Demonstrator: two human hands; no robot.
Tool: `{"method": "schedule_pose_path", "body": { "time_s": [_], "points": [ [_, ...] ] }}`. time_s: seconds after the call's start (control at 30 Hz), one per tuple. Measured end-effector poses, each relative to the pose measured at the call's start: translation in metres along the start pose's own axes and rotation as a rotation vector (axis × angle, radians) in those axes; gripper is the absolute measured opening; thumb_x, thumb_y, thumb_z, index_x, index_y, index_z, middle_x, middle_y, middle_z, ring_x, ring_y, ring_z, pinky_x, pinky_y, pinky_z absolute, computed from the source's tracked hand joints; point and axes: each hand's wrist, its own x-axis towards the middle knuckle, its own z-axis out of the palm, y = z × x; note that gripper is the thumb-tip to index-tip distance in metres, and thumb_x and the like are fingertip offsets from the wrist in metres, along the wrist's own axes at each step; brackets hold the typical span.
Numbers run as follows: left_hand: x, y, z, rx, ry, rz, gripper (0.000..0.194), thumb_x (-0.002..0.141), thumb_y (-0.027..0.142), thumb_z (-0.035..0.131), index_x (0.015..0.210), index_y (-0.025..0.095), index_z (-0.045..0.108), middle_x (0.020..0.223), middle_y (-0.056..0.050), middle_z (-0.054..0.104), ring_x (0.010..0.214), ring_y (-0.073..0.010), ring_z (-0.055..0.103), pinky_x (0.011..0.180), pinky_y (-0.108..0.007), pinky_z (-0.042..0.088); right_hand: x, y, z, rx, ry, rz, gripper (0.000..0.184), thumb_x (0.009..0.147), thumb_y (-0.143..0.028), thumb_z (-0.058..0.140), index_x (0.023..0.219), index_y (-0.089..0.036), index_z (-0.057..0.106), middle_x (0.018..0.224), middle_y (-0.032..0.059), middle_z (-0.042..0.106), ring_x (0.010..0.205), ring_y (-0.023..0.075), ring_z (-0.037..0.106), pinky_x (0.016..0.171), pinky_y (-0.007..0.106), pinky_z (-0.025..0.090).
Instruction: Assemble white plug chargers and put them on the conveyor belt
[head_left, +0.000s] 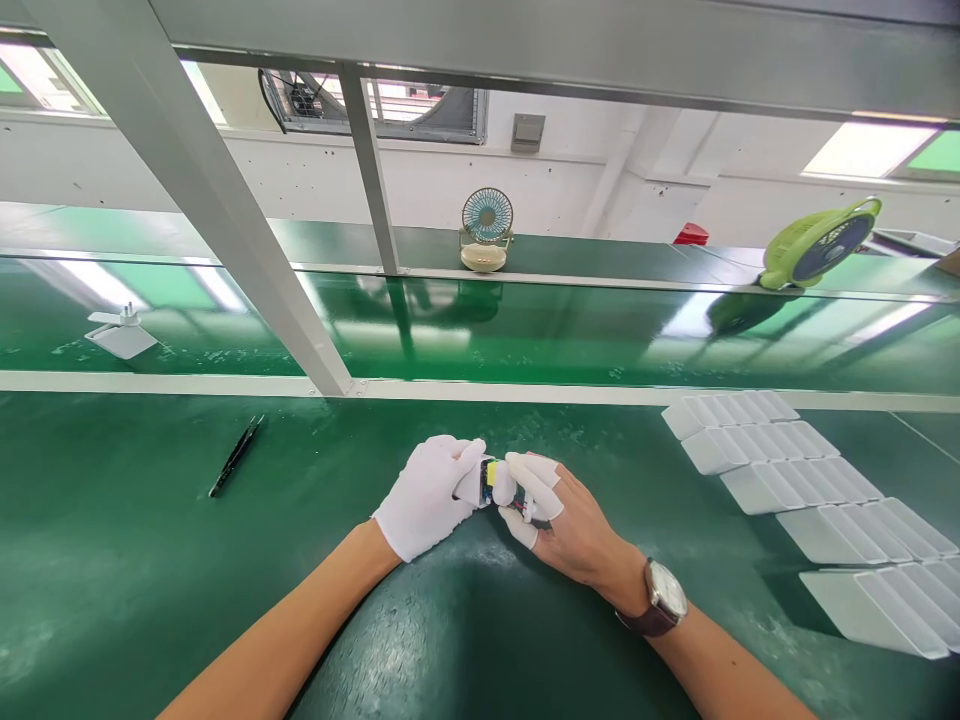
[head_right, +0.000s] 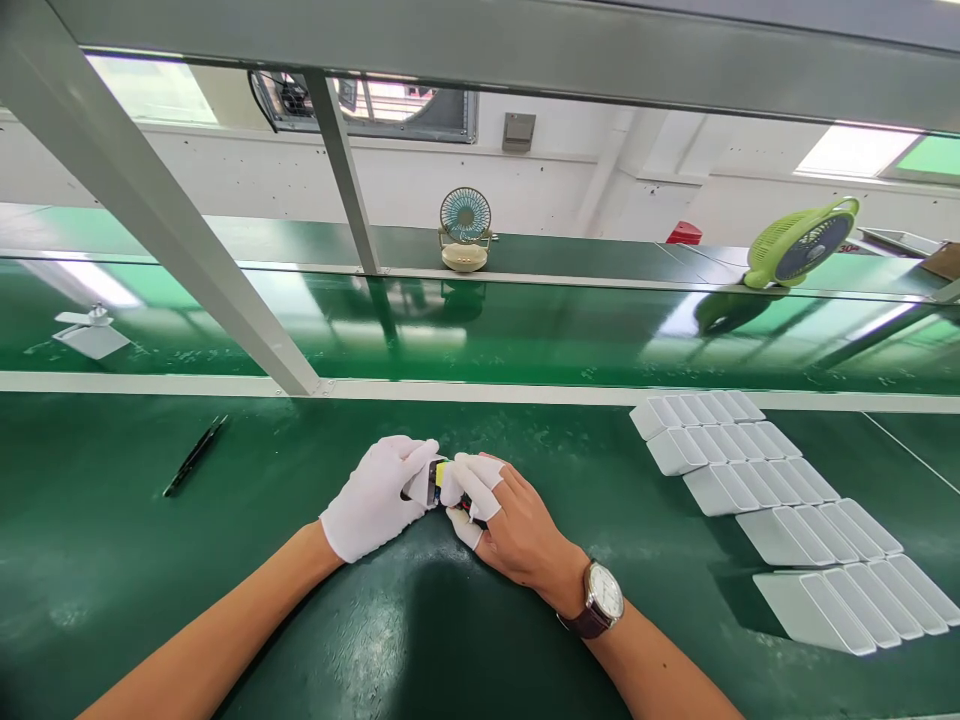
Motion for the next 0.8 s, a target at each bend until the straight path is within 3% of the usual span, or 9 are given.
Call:
{"method": "schedule_pose_path", "body": {
  "time_s": [0.47, 0.8],
  "points": [
    [-0.003, -0.006, 0.009, 0.010, 0.039, 0.041, 0.053, 0.080, 0.014, 0.062, 0.131, 0.022, 0.049, 0.086, -0.002, 0.062, 0.077, -0.0207, 0.047, 0.071, -0.033, 0.035, -0.001, 0.001, 0.001, -0.011, 0.003, 0.009, 0.076, 0.091, -0.015, 0.067, 0.158, -0.019, 0.030, 0.135, 0.0151, 0.062, 0.127, 0.0297, 0.058, 0.106, 0.051, 0.054],
    [-0.001, 0.001, 0.006, -0.005, 0.026, 0.043, 0.048, 0.079, 0.015, 0.063, 0.124, 0.021, 0.050, 0.086, -0.002, 0.062, 0.076, -0.0207, 0.048, 0.073, -0.035, 0.039, -0.002, 0.000, 0.003, 0.019, -0.003, 0.008, 0.076, 0.091, -0.015, 0.067, 0.158, -0.020, 0.030, 0.136, 0.0158, 0.061, 0.127, 0.0293, 0.059, 0.107, 0.050, 0.054]
  ]
}}
